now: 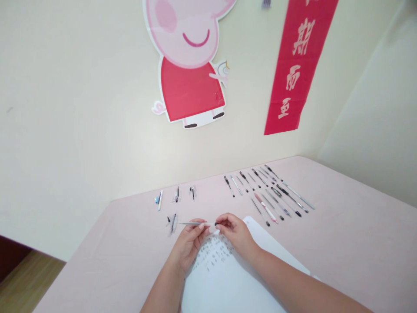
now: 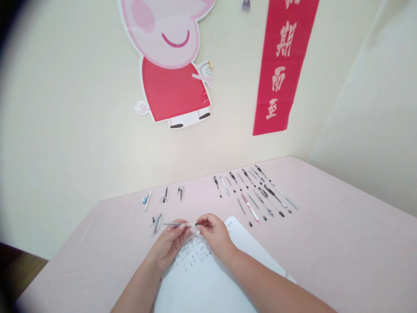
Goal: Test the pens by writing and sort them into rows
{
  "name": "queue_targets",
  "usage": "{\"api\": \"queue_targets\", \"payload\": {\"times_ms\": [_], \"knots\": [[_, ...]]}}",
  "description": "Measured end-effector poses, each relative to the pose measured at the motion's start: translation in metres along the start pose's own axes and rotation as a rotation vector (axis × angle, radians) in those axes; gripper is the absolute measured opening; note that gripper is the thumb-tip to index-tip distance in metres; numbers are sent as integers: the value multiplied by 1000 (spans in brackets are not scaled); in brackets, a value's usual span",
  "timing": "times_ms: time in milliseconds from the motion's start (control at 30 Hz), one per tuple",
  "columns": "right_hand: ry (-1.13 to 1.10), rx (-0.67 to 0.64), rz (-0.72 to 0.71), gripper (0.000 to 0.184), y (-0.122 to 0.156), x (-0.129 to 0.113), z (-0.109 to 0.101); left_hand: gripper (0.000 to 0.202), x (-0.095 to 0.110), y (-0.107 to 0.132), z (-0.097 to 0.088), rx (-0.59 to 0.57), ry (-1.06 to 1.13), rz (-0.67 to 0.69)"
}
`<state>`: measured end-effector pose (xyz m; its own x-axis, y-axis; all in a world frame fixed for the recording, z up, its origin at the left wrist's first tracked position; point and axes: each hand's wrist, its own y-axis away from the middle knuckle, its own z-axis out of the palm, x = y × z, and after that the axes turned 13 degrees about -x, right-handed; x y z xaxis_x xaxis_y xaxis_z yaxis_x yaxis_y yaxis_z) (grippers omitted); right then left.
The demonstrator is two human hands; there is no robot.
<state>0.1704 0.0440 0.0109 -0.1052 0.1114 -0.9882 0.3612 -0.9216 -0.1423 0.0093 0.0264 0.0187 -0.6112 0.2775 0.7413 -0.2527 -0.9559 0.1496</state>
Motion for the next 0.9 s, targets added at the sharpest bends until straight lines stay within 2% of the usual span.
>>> {"api": "queue_targets", "payload": {"times_ms": [400,600,900], "knots": [[30,-10,-48,14,0,4,0,12,0,-1,0,4,34,1],[131,24,-205,7,-1,3,-1,12,0,-1,1,-17,23,2],[158,37,-211,6,-1,4,-1,13,0,-1,0,-25,15,1]]}}
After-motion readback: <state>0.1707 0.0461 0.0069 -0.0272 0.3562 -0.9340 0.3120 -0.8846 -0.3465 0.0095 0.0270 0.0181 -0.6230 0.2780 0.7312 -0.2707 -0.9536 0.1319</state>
